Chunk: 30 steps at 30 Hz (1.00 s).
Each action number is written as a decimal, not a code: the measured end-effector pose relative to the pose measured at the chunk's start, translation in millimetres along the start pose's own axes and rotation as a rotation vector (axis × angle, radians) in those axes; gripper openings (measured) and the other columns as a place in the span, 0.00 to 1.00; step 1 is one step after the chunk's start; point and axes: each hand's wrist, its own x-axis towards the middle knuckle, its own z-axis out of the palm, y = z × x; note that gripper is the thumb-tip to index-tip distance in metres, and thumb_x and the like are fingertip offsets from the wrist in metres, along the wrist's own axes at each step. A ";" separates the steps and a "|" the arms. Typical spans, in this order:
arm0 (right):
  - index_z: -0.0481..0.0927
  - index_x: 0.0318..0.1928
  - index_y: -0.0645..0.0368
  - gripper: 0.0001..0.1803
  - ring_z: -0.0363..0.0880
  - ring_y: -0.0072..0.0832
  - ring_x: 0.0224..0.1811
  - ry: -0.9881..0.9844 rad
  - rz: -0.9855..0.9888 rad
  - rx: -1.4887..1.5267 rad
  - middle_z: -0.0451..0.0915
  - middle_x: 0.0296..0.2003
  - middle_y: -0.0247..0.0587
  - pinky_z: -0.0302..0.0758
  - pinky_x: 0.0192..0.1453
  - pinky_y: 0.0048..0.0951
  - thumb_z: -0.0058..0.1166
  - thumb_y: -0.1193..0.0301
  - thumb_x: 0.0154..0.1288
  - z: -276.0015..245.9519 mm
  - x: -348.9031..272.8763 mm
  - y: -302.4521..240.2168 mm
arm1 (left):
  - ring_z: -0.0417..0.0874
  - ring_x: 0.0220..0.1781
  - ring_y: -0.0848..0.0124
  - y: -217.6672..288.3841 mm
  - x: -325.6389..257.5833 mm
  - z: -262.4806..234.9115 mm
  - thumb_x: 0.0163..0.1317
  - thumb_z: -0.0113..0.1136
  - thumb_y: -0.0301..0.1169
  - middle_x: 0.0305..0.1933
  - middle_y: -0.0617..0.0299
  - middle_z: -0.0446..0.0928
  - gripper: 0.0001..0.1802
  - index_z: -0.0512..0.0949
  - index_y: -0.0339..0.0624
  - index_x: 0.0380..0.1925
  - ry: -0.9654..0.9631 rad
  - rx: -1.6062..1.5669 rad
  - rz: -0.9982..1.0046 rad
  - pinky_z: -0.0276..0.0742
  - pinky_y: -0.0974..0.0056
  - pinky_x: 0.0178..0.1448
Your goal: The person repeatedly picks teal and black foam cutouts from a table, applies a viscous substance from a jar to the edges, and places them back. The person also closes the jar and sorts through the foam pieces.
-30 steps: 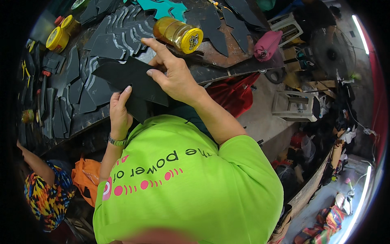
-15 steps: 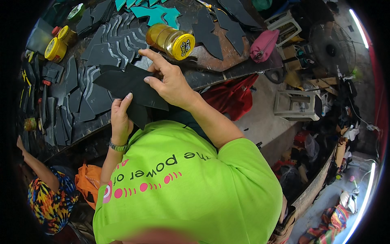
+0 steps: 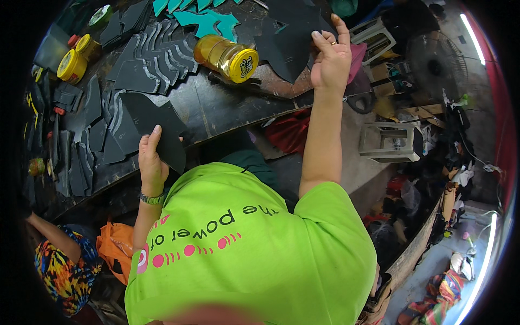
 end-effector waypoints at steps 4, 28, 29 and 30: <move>0.71 0.66 0.58 0.32 0.83 0.30 0.43 0.148 0.219 0.230 0.81 0.45 0.41 0.80 0.50 0.27 0.59 0.90 0.62 -41.4 24.8 44.4 | 0.89 0.36 0.66 -4.4 0.3 0.8 0.75 0.60 0.32 0.37 0.56 0.85 0.08 0.79 0.39 0.40 -0.039 0.016 -0.012 0.89 0.59 0.46; 0.74 0.68 0.53 0.36 0.86 0.37 0.37 0.098 0.160 -1.386 0.83 0.31 0.42 0.81 0.47 0.39 0.64 0.78 0.56 -82.3 40.8 61.1 | 0.89 0.40 0.65 -7.1 0.6 -3.6 0.79 0.52 0.42 0.42 0.54 0.85 0.20 0.80 0.34 0.47 -0.132 -0.034 -0.063 0.87 0.57 0.51; 0.72 0.69 0.52 0.37 0.86 0.41 0.41 0.058 0.092 -1.520 0.83 0.32 0.45 0.80 0.50 0.42 0.64 0.74 0.57 -79.7 35.5 59.7 | 0.88 0.43 0.64 -8.2 1.3 -3.0 0.80 0.49 0.46 0.43 0.53 0.85 0.23 0.80 0.33 0.49 -0.137 -0.092 -0.093 0.86 0.55 0.54; 0.70 0.70 0.51 0.37 0.86 0.45 0.45 0.049 0.058 -1.673 0.84 0.33 0.47 0.80 0.53 0.45 0.65 0.70 0.59 -76.7 29.1 58.0 | 0.88 0.45 0.63 -8.7 2.2 -2.8 0.81 0.46 0.49 0.45 0.52 0.85 0.27 0.79 0.33 0.50 -0.164 -0.164 -0.118 0.85 0.53 0.57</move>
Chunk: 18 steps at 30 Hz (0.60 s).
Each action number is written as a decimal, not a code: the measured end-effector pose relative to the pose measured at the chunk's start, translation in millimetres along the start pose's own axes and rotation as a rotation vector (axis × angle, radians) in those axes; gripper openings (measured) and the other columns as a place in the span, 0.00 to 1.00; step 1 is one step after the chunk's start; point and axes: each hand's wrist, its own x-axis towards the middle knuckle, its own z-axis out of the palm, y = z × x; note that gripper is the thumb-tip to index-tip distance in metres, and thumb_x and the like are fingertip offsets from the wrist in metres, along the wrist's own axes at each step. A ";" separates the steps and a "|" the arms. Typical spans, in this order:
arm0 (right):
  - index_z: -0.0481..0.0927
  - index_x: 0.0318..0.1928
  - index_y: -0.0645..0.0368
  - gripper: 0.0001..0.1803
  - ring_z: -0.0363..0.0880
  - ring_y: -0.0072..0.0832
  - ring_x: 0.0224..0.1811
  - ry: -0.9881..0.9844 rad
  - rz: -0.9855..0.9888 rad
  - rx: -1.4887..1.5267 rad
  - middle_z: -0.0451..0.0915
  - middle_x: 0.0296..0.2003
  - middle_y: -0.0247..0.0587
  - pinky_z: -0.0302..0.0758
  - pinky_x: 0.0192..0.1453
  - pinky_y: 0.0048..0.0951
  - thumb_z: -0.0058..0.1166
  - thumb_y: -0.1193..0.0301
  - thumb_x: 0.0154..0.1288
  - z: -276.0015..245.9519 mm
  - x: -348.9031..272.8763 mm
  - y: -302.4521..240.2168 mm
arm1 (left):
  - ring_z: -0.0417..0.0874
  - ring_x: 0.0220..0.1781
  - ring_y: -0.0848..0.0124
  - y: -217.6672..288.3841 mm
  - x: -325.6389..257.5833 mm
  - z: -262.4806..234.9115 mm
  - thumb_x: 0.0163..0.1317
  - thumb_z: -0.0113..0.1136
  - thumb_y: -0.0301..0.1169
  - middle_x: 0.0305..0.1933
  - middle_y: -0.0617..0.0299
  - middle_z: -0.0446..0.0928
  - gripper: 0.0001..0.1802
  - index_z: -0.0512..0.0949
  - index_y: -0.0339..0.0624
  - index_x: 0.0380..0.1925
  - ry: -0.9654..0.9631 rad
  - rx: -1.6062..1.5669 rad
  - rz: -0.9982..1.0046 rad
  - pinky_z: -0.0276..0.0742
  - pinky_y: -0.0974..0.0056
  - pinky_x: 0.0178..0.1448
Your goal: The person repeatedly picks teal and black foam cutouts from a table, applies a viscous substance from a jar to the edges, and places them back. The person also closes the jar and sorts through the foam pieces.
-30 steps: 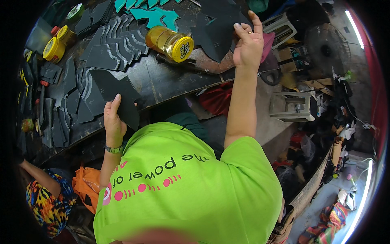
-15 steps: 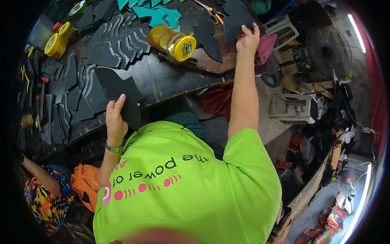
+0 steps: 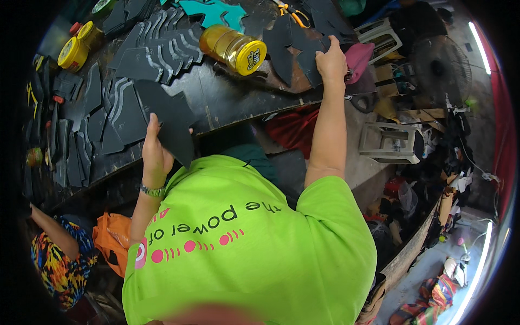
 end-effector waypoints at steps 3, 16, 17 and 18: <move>0.62 0.74 0.45 0.42 0.82 0.56 0.57 -0.044 -0.027 -0.251 0.81 0.50 0.55 0.78 0.58 0.55 0.67 0.58 0.62 -7.6 -11.7 -13.5 | 0.87 0.54 0.58 1.3 8.0 -1.6 0.78 0.39 0.62 0.51 0.49 0.85 0.39 0.81 0.34 0.52 -0.158 -0.092 -0.075 0.78 0.46 0.67; 0.67 0.74 0.53 0.37 0.85 0.26 0.38 -0.525 -0.471 1.060 0.86 0.41 0.46 0.80 0.43 0.28 0.64 0.76 0.66 -85.3 -131.8 -154.1 | 0.85 0.57 0.58 -1.5 8.9 9.0 0.78 0.31 0.65 0.57 0.45 0.82 0.46 0.76 0.27 0.60 -0.297 -0.133 -0.077 0.79 0.55 0.66; 0.66 0.74 0.51 0.38 0.85 0.30 0.37 -0.520 -0.507 0.881 0.86 0.41 0.49 0.81 0.43 0.31 0.64 0.76 0.65 -81.3 -147.7 -166.6 | 0.85 0.56 0.59 -2.2 6.8 10.8 0.79 0.33 0.61 0.57 0.45 0.82 0.43 0.76 0.27 0.59 -0.245 -0.094 -0.060 0.79 0.55 0.66; 0.66 0.75 0.50 0.39 0.86 0.33 0.36 -0.500 -0.652 0.740 0.85 0.40 0.51 0.81 0.43 0.33 0.64 0.77 0.64 -76.0 -160.7 -177.1 | 0.85 0.56 0.59 -2.7 3.0 12.3 0.81 0.34 0.58 0.57 0.45 0.82 0.40 0.76 0.27 0.59 -0.201 -0.058 -0.048 0.80 0.56 0.65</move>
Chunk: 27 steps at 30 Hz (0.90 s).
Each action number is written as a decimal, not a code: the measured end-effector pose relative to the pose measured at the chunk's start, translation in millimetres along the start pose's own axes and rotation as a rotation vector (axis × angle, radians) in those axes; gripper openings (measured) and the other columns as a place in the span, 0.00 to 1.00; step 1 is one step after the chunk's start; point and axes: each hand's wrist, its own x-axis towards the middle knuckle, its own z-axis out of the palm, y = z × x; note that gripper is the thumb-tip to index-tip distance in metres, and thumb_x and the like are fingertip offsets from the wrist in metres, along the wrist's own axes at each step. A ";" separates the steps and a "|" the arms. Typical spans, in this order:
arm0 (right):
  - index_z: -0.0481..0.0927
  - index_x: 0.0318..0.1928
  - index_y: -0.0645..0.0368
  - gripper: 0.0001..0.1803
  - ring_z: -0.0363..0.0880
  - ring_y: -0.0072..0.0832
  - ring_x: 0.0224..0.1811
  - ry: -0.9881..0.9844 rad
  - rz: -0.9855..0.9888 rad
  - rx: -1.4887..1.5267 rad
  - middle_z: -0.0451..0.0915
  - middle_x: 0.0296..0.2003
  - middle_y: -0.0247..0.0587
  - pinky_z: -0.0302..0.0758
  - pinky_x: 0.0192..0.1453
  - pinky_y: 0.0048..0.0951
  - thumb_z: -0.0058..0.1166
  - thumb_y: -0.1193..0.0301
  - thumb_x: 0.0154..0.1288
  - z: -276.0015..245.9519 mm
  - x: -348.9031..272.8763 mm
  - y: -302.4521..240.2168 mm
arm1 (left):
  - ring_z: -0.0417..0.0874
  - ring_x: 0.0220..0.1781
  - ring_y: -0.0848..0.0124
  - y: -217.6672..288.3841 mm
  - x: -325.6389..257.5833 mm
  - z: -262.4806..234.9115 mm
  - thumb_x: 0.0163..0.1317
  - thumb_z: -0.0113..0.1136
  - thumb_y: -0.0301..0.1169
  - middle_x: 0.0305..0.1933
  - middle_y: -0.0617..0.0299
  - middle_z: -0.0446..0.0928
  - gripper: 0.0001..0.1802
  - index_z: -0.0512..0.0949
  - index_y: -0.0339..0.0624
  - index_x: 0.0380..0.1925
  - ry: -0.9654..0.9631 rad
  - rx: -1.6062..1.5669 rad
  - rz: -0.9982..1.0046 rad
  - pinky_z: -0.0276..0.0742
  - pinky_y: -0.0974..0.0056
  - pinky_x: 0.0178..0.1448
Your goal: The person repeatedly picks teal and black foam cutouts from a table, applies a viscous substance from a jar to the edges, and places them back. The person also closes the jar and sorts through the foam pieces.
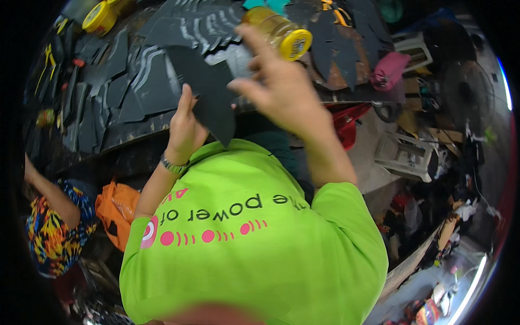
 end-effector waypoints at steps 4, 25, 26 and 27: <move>0.66 0.74 0.48 0.40 0.82 0.37 0.33 0.012 0.033 0.174 0.84 0.41 0.51 0.80 0.43 0.34 0.63 0.80 0.62 34.5 1.8 -5.7 | 0.84 0.59 0.62 2.6 -9.3 8.3 0.82 0.44 0.41 0.59 0.47 0.80 0.25 0.74 0.29 0.61 0.045 0.160 0.039 0.80 0.60 0.64; 0.73 0.69 0.54 0.35 0.83 0.38 0.38 0.532 0.595 -0.423 0.81 0.32 0.45 0.78 0.50 0.38 0.53 0.78 0.57 -139.7 -16.0 219.7 | 0.83 0.55 0.71 23.2 -25.3 -20.6 0.75 0.55 0.24 0.53 0.59 0.82 0.15 0.78 0.35 0.59 0.120 0.671 0.269 0.79 0.64 0.63; 0.72 0.70 0.54 0.36 0.84 0.41 0.40 0.521 0.591 -0.426 0.82 0.34 0.47 0.78 0.52 0.41 0.53 0.77 0.57 -136.7 -13.6 214.7 | 0.83 0.55 0.71 23.5 -25.2 -20.5 0.75 0.55 0.24 0.53 0.59 0.82 0.15 0.78 0.35 0.59 0.119 0.677 0.267 0.79 0.64 0.63; 0.71 0.70 0.54 0.36 0.85 0.44 0.43 0.513 0.565 -0.432 0.83 0.37 0.49 0.78 0.54 0.43 0.54 0.77 0.57 -133.0 -11.7 208.7 | 0.83 0.55 0.72 23.7 -24.9 -20.5 0.75 0.55 0.24 0.53 0.59 0.82 0.15 0.78 0.35 0.59 0.130 0.688 0.259 0.79 0.64 0.63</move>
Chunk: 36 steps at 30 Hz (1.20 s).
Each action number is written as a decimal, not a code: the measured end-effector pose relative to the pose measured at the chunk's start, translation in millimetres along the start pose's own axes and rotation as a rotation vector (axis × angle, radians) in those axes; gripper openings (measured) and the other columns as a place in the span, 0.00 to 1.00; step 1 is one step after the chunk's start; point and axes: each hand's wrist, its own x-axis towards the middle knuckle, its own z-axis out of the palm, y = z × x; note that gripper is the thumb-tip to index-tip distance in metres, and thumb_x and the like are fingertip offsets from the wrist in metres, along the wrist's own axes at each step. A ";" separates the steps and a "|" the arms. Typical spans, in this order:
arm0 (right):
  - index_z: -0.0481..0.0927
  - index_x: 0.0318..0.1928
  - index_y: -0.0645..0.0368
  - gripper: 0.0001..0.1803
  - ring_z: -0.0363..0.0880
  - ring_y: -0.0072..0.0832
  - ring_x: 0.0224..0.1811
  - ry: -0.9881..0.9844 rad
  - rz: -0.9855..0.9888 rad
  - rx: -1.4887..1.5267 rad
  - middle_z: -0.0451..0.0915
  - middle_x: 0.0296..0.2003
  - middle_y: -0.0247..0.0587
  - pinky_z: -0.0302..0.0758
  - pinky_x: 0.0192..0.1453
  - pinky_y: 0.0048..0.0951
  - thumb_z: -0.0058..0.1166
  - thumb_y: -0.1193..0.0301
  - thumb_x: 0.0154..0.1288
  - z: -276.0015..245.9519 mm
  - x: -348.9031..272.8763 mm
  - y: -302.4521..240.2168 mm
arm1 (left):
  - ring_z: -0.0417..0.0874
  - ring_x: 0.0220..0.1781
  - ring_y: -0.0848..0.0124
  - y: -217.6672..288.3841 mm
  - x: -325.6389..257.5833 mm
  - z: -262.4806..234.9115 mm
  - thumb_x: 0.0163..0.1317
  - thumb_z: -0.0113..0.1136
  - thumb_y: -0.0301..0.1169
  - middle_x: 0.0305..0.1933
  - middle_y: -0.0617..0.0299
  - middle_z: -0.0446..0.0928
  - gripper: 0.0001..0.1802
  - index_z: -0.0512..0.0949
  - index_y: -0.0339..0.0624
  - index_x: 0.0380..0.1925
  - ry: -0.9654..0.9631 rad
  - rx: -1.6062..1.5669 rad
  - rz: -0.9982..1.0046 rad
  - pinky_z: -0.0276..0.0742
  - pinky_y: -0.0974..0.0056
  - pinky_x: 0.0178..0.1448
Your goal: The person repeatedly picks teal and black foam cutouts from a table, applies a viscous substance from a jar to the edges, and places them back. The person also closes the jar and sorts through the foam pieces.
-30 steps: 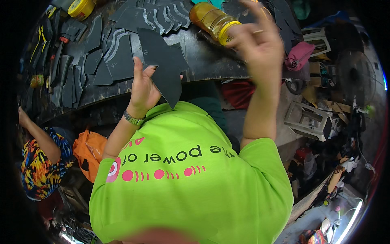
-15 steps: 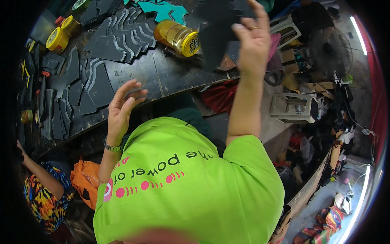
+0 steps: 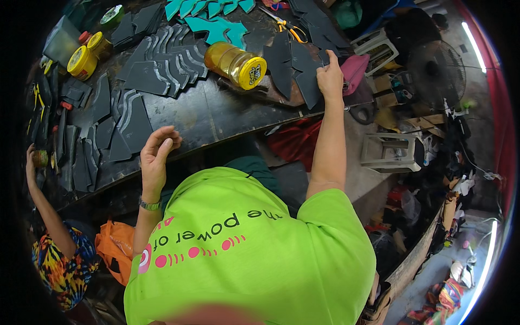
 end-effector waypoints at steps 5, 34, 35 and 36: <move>0.70 0.70 0.55 0.37 0.83 0.50 0.53 0.174 -0.185 -0.375 0.82 0.50 0.56 0.77 0.58 0.49 0.61 0.70 0.58 3.7 -10.6 -40.1 | 0.82 0.56 0.72 -3.1 5.5 2.6 0.75 0.56 0.23 0.53 0.59 0.82 0.15 0.79 0.34 0.58 -0.037 0.038 0.056 0.78 0.66 0.63; 0.52 0.80 0.52 0.66 0.79 0.35 0.44 -0.573 -0.684 0.142 0.78 0.46 0.49 0.78 0.45 0.35 0.76 0.77 0.40 204.1 134.9 -171.7 | 0.84 0.43 0.58 -12.4 19.3 21.2 0.59 0.69 0.24 0.42 0.57 0.83 0.11 0.84 0.40 0.42 -0.076 0.937 0.554 0.81 0.59 0.46; 0.52 0.80 0.50 0.67 0.77 0.33 0.41 -0.656 -0.556 0.141 0.78 0.42 0.46 0.77 0.41 0.34 0.77 0.78 0.38 199.3 136.7 -173.9 | 0.84 0.43 0.58 -12.4 19.2 21.2 0.59 0.69 0.24 0.42 0.57 0.82 0.11 0.84 0.40 0.43 -0.078 0.937 0.553 0.81 0.59 0.46; 0.51 0.81 0.49 0.66 0.73 0.30 0.36 -0.694 -0.571 0.308 0.74 0.37 0.40 0.73 0.35 0.35 0.74 0.82 0.39 195.2 135.6 -176.6 | 0.84 0.44 0.58 -12.3 19.0 21.3 0.60 0.69 0.24 0.42 0.57 0.82 0.11 0.84 0.40 0.43 -0.076 0.938 0.557 0.81 0.58 0.47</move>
